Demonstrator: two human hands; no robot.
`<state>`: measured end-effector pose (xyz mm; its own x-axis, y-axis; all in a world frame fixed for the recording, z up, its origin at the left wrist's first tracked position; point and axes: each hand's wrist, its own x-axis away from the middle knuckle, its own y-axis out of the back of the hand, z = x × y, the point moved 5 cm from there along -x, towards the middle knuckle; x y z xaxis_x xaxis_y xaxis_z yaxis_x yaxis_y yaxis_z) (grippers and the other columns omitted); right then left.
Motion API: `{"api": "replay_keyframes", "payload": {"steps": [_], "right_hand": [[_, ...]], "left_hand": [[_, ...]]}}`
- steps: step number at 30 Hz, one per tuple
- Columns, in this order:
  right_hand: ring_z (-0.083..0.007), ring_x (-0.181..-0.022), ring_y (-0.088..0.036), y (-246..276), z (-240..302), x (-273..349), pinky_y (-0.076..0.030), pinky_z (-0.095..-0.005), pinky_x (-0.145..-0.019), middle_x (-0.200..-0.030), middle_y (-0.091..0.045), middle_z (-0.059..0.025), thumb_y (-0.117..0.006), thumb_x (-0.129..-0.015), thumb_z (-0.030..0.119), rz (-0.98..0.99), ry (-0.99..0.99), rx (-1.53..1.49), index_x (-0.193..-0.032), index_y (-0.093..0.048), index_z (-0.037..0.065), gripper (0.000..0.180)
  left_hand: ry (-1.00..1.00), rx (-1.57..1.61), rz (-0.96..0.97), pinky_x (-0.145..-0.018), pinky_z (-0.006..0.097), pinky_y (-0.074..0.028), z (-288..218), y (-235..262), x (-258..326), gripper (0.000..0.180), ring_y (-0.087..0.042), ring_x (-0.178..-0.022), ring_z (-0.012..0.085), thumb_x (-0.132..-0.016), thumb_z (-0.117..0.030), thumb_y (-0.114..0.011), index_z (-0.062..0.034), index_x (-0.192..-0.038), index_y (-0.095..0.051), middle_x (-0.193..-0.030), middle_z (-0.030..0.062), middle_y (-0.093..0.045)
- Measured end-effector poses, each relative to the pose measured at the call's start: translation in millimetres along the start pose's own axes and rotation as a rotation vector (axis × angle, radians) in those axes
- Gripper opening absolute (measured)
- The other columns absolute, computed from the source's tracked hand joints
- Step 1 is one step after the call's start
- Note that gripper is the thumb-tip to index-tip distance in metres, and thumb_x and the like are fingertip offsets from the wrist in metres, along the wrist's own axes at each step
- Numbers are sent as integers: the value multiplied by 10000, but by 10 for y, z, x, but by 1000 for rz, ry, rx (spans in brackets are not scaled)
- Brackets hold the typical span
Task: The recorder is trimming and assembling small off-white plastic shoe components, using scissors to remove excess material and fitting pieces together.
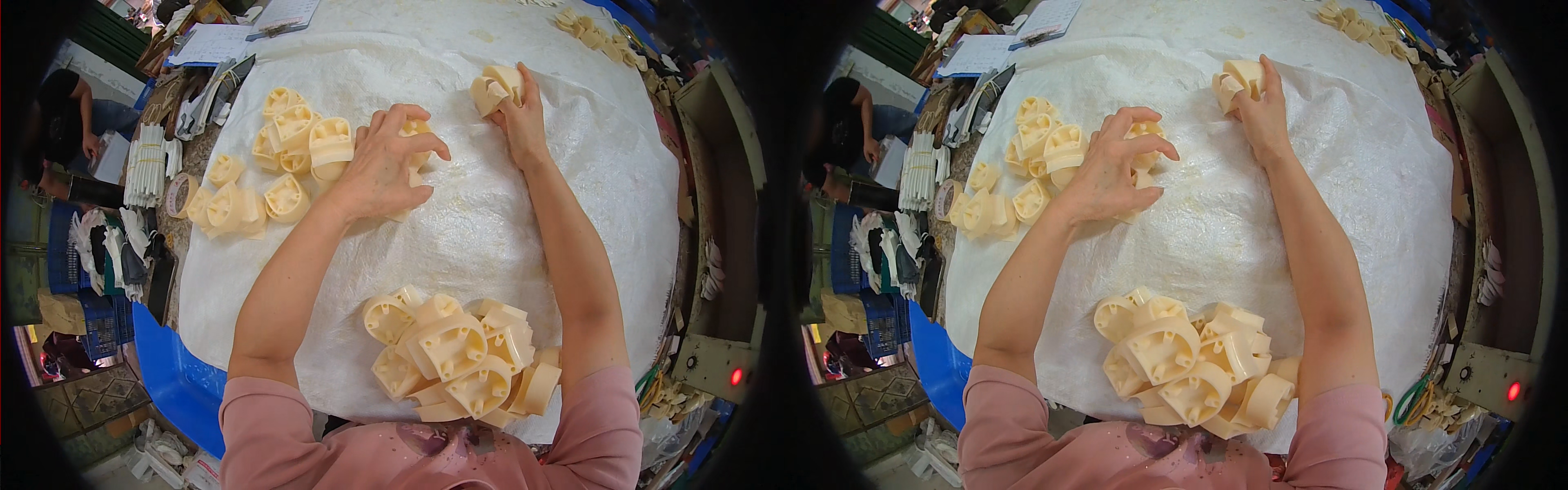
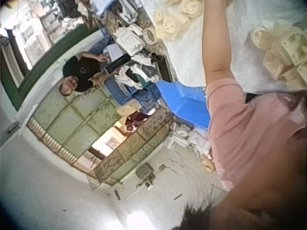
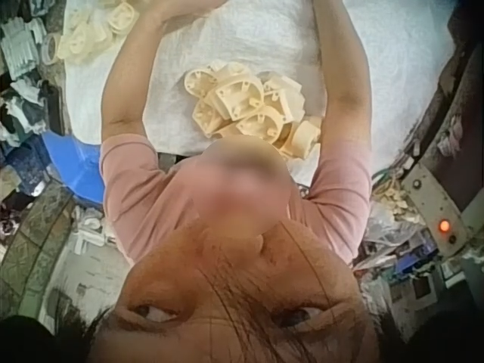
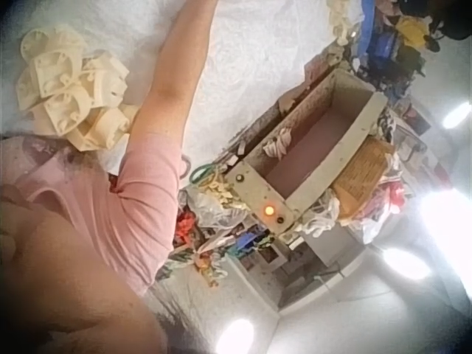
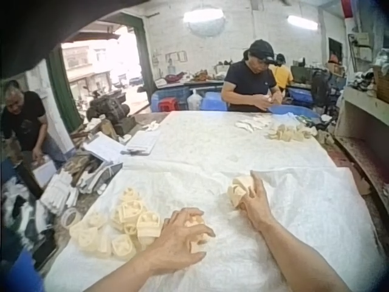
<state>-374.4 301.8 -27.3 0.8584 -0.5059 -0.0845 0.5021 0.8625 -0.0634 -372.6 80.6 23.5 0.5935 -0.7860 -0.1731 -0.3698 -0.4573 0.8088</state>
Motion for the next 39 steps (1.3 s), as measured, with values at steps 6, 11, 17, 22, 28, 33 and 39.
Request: {"api": "replay_keyframes", "payload": {"steps": [6,11,17,22,28,33,39], "right_hand": [[-262,-1127,-510,-114,191,195,-488,-347,-908,-1329,-366,-165,-652,-764,72,-67,369,461,-1406,-288,45,739],[-252,-1111,-503,276,390,101,-479,-330,-898,-1269,-407,-133,-703,-748,92,-299,423,131,-1389,-330,74,742],[-293,-1150,-490,134,1070,1179,-445,-360,-952,-1316,-416,-154,-737,-737,118,667,642,546,-1404,-377,151,759],[-396,-1299,-342,437,882,1984,-291,-478,-1055,-1441,-302,-207,-591,-832,405,960,135,644,-1427,-351,208,671],[-508,-1326,-192,513,947,2138,-116,-608,-1059,-1482,-198,-235,-558,-832,452,741,380,1459,-1409,-384,211,649],[-408,-1295,-307,266,1240,1849,-249,-512,-1055,-1461,-291,-157,-586,-841,344,787,395,1029,-1372,-435,170,579],[-330,-1213,-411,-464,1062,1167,-369,-423,-1004,-1417,-375,-127,-617,-734,15,777,417,811,-1344,-460,140,642]], "left_hand": [[151,196,-186,-1033,388,-325,154,160,-109,389,-392,-1180,253,-618,-33,-712,-169,-973,-631,-1187,65,-404],[38,124,-395,-967,341,-390,63,178,-109,406,-439,-1146,241,-641,-11,-690,-124,-1022,-608,-1178,70,-421],[-333,224,-141,-904,367,-452,-652,508,237,503,-528,-1068,294,-648,-10,-617,-116,-1138,-589,-1200,135,-487],[-142,357,122,-928,411,-439,-623,361,1085,577,-503,-1127,337,-658,-28,-603,-124,-1225,-550,-1250,159,-466],[-33,142,171,-1079,559,-206,-712,-41,1632,644,-244,-1353,403,-695,-81,-592,-99,-1327,-469,-1454,199,-252],[-14,445,-88,-1065,461,-274,-592,238,1601,586,-348,-1298,373,-722,-66,-586,-83,-1302,-499,-1412,196,-349],[31,71,-149,-993,415,-378,-311,315,1052,601,-424,-1202,334,-703,40,-641,-58,-1279,-501,-1379,160,-400]]}}
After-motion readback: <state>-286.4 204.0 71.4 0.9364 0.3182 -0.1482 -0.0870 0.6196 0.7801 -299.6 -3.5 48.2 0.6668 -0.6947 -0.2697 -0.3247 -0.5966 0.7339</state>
